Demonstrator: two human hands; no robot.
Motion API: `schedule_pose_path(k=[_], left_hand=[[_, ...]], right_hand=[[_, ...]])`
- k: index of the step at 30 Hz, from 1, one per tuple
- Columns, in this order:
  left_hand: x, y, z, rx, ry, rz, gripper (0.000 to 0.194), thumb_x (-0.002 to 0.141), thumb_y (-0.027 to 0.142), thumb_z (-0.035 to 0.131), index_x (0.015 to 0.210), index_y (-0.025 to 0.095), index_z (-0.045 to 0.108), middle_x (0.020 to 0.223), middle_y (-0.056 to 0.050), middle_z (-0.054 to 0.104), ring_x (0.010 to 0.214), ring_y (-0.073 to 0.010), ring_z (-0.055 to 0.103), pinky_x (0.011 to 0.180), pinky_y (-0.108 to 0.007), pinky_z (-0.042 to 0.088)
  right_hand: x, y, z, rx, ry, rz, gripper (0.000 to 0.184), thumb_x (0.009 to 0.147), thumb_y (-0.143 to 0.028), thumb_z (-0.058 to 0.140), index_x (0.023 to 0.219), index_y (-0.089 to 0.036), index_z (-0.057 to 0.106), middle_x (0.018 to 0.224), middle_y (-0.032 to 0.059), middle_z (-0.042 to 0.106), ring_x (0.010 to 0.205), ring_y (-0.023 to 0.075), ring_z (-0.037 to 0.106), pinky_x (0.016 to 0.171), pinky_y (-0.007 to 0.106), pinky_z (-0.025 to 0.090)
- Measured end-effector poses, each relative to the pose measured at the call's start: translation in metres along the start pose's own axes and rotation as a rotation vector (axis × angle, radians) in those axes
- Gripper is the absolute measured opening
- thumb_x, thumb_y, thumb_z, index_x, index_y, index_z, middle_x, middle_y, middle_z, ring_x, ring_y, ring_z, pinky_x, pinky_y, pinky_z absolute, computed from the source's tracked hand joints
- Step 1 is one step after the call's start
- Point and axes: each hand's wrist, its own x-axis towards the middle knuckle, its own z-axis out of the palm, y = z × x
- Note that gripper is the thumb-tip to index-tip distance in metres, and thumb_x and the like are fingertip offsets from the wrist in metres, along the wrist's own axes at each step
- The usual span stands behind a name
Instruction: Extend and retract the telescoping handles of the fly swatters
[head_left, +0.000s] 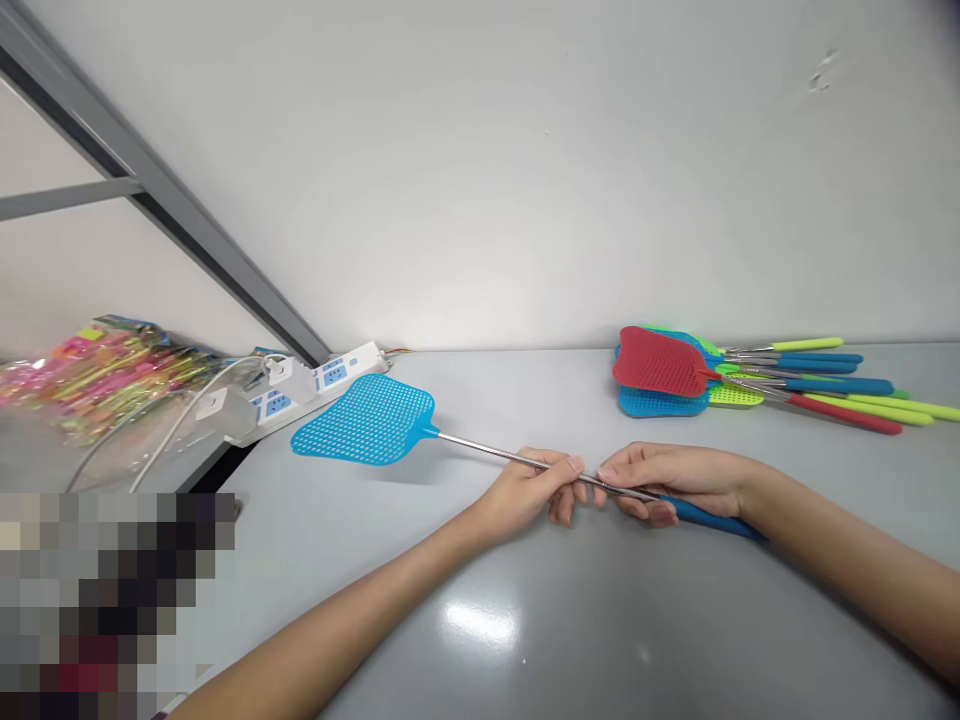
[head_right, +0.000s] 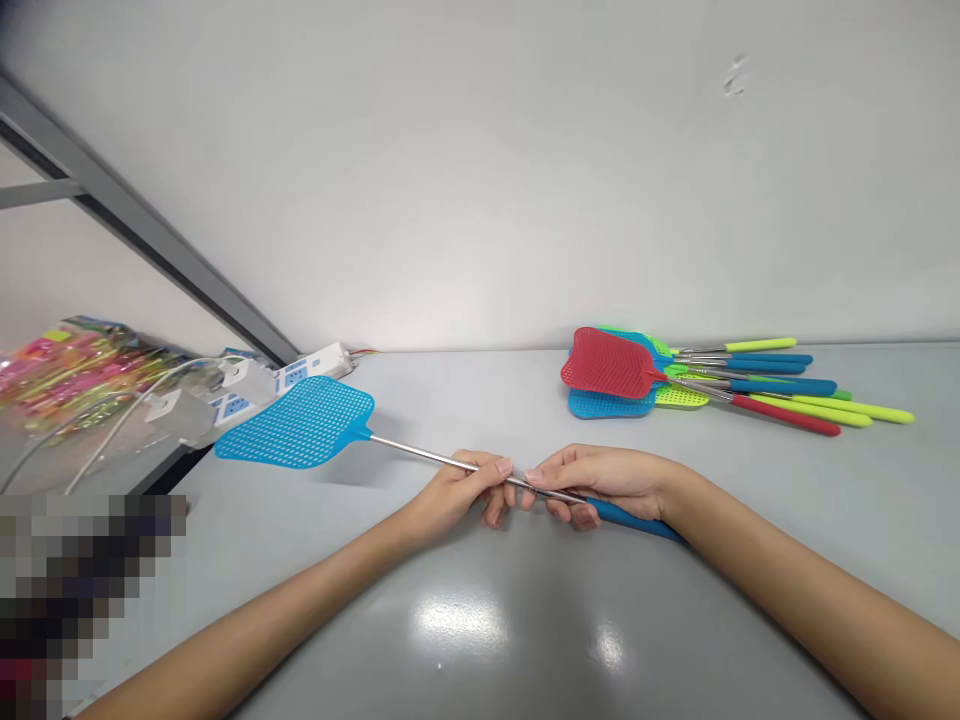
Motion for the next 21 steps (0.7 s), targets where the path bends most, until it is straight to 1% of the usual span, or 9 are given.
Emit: schedule_pose_path(k=[5,10,16,21], left_hand=[[0.0003,0.0001,0.0001,0.023,0.007,-0.007,0.038,0.081,0.037,0.038,0.061,0.011,0.057,0.042,0.000,0.048,0.041,-0.0092,0.045,0.048,-0.022,0.037],[0.0004,0.0016,0.0002,0.043,0.013,-0.017,0.038,0.081,0.038,0.038,0.061,0.011,0.057,0.042,0.001,0.048,0.042,-0.0095,0.046,0.048,-0.022,0.037],[0.0011,0.0018,-0.0005,0.020,0.012,-0.045,0.038,0.080,0.039,0.039,0.060,0.012,0.056,0.044,0.000,0.050,0.041,-0.0090,0.045,0.047,-0.022,0.037],[0.0005,0.0049,-0.0007,0.022,-0.012,-0.076,0.040,0.079,0.037,0.040,0.052,0.012,0.054,0.038,0.002,0.045,0.038,-0.0090,0.044,0.046,-0.022,0.037]], right_hand=[[-0.0002,-0.0006,-0.0007,-0.002,-0.006,0.009,0.028,0.076,-0.039,0.051,0.080,-0.011,0.057,0.051,-0.0024,0.046,0.036,0.0024,0.032,0.037,0.017,0.024],[-0.0002,-0.0013,-0.0018,-0.036,-0.004,-0.012,0.030,0.077,-0.039,0.049,0.080,-0.011,0.058,0.050,-0.0026,0.046,0.037,0.0033,0.034,0.038,0.018,0.025],[-0.0016,-0.0025,-0.0037,-0.038,-0.009,0.002,0.032,0.077,-0.041,0.048,0.080,-0.010,0.057,0.052,-0.0014,0.048,0.038,0.0036,0.036,0.038,0.018,0.026],[-0.0021,-0.0030,-0.0032,-0.046,-0.010,0.014,0.032,0.077,-0.040,0.049,0.079,-0.010,0.058,0.051,-0.0014,0.048,0.038,0.0038,0.036,0.038,0.018,0.026]])
